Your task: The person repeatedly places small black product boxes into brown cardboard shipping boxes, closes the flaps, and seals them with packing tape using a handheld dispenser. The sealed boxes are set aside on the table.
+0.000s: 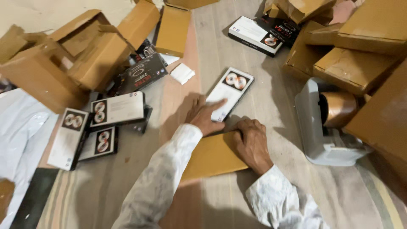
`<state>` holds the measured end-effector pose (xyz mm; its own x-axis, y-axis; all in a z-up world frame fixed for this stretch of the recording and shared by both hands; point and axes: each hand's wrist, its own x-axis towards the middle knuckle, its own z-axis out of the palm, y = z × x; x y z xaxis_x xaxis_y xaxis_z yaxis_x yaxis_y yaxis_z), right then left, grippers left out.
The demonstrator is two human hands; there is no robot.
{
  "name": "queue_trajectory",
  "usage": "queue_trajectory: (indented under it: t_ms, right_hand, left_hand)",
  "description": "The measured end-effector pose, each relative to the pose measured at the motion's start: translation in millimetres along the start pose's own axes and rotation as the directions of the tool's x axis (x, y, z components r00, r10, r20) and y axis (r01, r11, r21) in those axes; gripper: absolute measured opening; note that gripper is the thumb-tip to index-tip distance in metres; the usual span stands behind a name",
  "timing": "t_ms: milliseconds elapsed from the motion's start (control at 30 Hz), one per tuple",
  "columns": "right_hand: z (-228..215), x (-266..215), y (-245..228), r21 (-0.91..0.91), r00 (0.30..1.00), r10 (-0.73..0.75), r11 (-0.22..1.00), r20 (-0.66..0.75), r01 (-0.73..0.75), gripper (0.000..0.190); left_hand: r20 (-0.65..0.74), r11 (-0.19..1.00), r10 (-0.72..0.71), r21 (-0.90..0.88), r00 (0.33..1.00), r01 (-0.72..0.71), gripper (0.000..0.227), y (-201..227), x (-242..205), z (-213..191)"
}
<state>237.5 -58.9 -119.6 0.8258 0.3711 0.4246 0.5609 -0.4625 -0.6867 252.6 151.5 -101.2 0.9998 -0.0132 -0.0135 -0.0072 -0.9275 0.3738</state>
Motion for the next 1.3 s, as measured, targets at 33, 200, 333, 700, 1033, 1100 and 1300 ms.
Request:
queue_trajectory:
  t_ms: [33,200,333,700,1033,1100,1300]
  right_hand:
    - [0,-2,1,-0.026,1.000,-0.005,1.000,0.012,0.005,0.015]
    - [-12,-44,-3,-0.181,0.987,-0.161,0.971,0.002,0.158,0.012]
    - [-49,-81,-16,0.089,0.973,-0.192,0.979,0.131,0.181,0.043]
    - [-82,-106,-41,0.137,0.824,-0.423,0.905,0.377,0.402,0.098]
    - [-119,-110,-18,-0.190,0.926,0.295,0.948,0.235,-0.254,0.066]
    - [-121,-110,-20,-0.045,0.911,0.281,0.959,0.302,-0.281,0.064]
    - [-113,-136,-25,-0.271,0.883,0.368,0.917,0.292,-0.293,0.069]
  left_hand:
    - [-0.005,0.996,0.092,0.003,0.996,-0.092,0.085,0,-21,-4]
    - [0.046,0.990,0.096,-0.104,0.994,-0.091,0.078,2,-97,-4]
    - [-0.067,0.969,0.106,-0.215,0.992,-0.119,0.063,11,-159,-11]
    - [-0.043,1.000,-0.005,-0.003,0.999,0.005,0.115,54,-271,-18]
    - [-0.221,0.680,-0.345,-0.728,0.912,0.081,0.045,58,-219,-15]
    - [-0.245,0.729,-0.431,-0.662,0.868,0.175,0.043,64,-210,-3]
    - [-0.286,0.736,-0.537,-0.619,0.793,0.275,0.052,78,-216,18]
